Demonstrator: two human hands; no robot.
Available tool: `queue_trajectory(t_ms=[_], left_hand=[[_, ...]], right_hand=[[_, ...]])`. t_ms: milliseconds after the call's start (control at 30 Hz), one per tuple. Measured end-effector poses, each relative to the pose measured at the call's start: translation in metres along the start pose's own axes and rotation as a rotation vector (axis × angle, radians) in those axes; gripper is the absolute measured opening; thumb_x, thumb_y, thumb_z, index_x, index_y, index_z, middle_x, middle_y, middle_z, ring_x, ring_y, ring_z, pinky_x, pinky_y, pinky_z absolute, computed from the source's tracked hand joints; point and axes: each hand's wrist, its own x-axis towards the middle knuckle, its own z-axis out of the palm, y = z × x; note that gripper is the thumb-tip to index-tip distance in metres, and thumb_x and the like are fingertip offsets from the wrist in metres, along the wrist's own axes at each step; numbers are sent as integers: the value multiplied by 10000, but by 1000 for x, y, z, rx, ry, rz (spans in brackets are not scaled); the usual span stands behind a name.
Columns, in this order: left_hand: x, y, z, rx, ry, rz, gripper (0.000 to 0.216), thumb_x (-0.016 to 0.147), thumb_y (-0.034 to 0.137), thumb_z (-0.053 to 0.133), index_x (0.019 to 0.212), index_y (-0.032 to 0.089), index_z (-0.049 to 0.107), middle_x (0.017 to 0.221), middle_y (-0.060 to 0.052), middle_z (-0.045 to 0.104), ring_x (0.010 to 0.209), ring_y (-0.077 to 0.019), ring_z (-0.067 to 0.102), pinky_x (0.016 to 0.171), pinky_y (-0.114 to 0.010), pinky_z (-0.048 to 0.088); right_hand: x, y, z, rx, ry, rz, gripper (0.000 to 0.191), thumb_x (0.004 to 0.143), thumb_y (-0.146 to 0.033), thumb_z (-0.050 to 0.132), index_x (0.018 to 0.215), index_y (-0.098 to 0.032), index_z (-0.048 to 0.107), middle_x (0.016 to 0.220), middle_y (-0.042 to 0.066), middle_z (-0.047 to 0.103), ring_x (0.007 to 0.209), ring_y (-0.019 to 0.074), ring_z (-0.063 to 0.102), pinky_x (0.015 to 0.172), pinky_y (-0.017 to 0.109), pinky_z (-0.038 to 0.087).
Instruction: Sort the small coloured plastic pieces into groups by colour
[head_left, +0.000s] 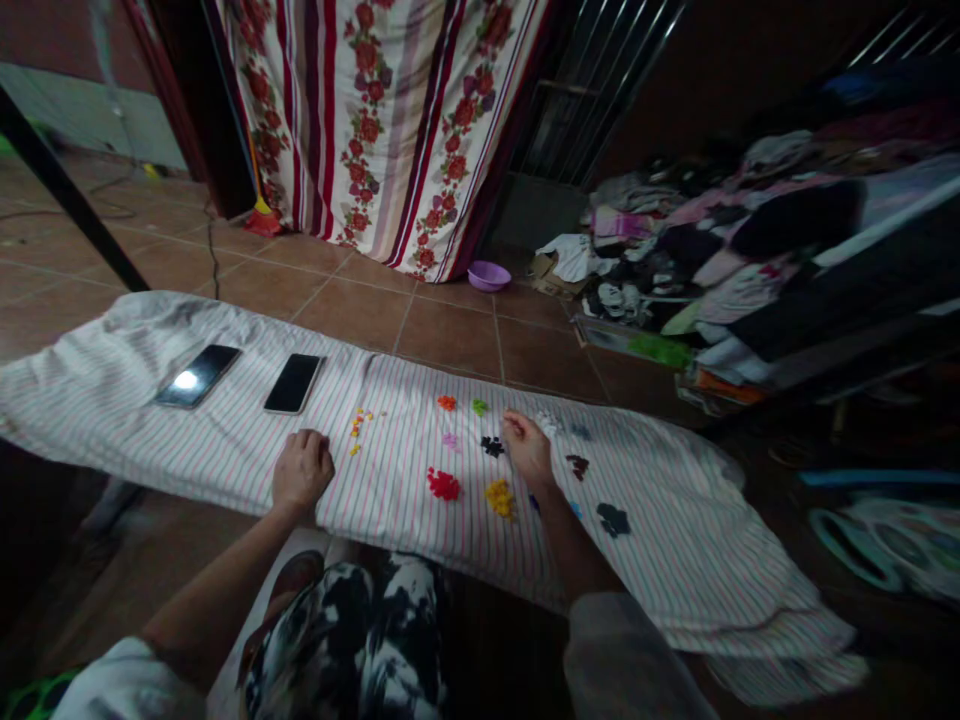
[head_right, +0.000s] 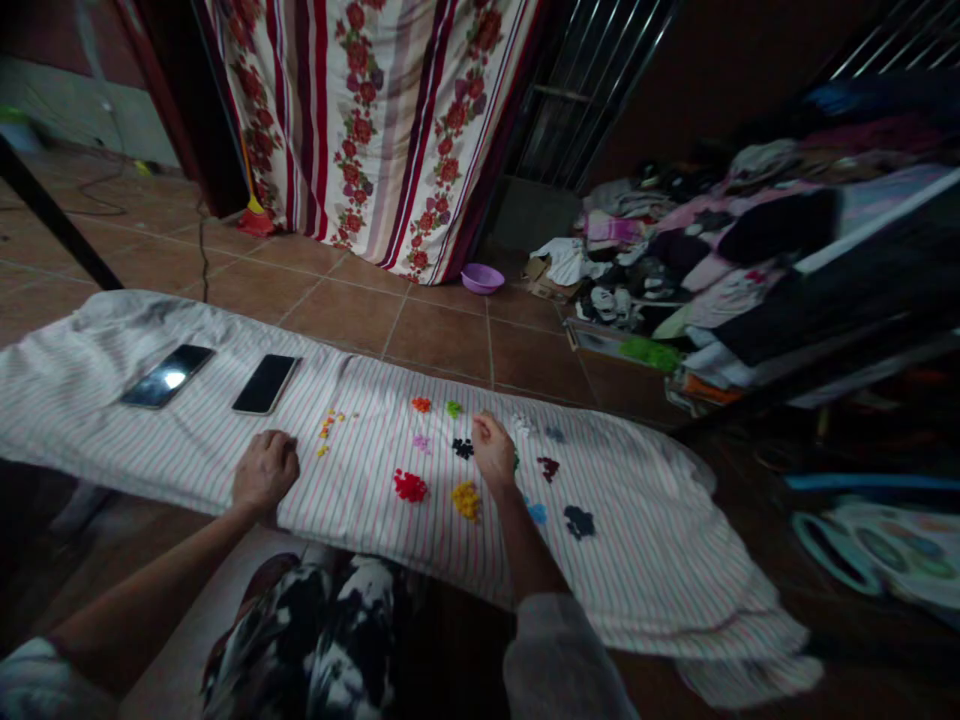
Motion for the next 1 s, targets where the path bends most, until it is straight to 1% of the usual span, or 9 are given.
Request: queue_trajectory(t_ms=[133,233,300,367,467,567,700,867,1000], left_hand=[[0,-1,1,-3,9,-5,110,815,176,451,851,190,554,882,-89,584,884,-238,504,794,-356,425],[0,0,0,-11,4,-9,105,808,168,461,856,191,552,886,-87,583,891,-241,501,807,-360,424],[0,0,0,-16,0,-9,108,808,163,461,860,192,552,887,-87,582,892,-243,499,810,-364,423],[0,-1,1,-25,-1,-6,111,810,159,458,861,194,550,886,-86,581,892,-243,498,809,-367,422],[0,-1,3,-36,3,-6,110,801,151,466,859,193,549,880,-85,577,887,-244,497,805,-370,421],[-1,-2,4,-46,11,-4,109,798,142,466,849,196,546,876,-85,573,882,-244,497,810,-372,418],[-1,-1,4,-57,23,2,103,811,145,456,840,195,542,875,-86,572,878,-244,494,814,-376,416],[0,-1,4,-53,19,-4,94,809,147,462,827,202,537,868,-86,568,860,-243,494,804,-378,415],[0,-2,6,-50,29,1,85,807,151,467,820,202,534,856,-86,564,853,-244,495,795,-379,414]], right_hand=[[-25,-49,51,164,-156,-199,301,820,-331,471,954,-174,690,881,66,672,749,168,613,727,284,499],[-41,-82,88,195,-272,-290,283,848,-289,461,975,-180,690,870,58,650,746,153,612,722,268,499],[-52,-99,111,169,-355,-326,270,848,-232,463,990,-190,688,869,52,642,776,148,615,749,263,494],[-61,-113,132,108,-420,-325,275,842,-190,476,1025,-200,681,907,52,640,807,145,614,780,262,490],[-72,-130,154,-14,-483,-307,302,849,-194,503,1108,-215,655,973,60,634,861,152,608,811,262,480],[-77,-145,166,-145,-521,-299,327,877,-245,503,1183,-239,619,999,61,626,897,164,597,806,263,471],[-80,-158,171,-273,-538,-298,324,923,-273,444,1200,-294,610,1052,58,612,939,171,585,795,266,458],[-83,-163,173,-325,-563,-304,310,940,-265,415,1153,-317,633,1055,46,603,946,170,585,800,268,443],[-85,-163,174,-327,-525,-305,266,936,-256,426,1096,-311,631,1044,26,605,933,162,579,796,266,437]])
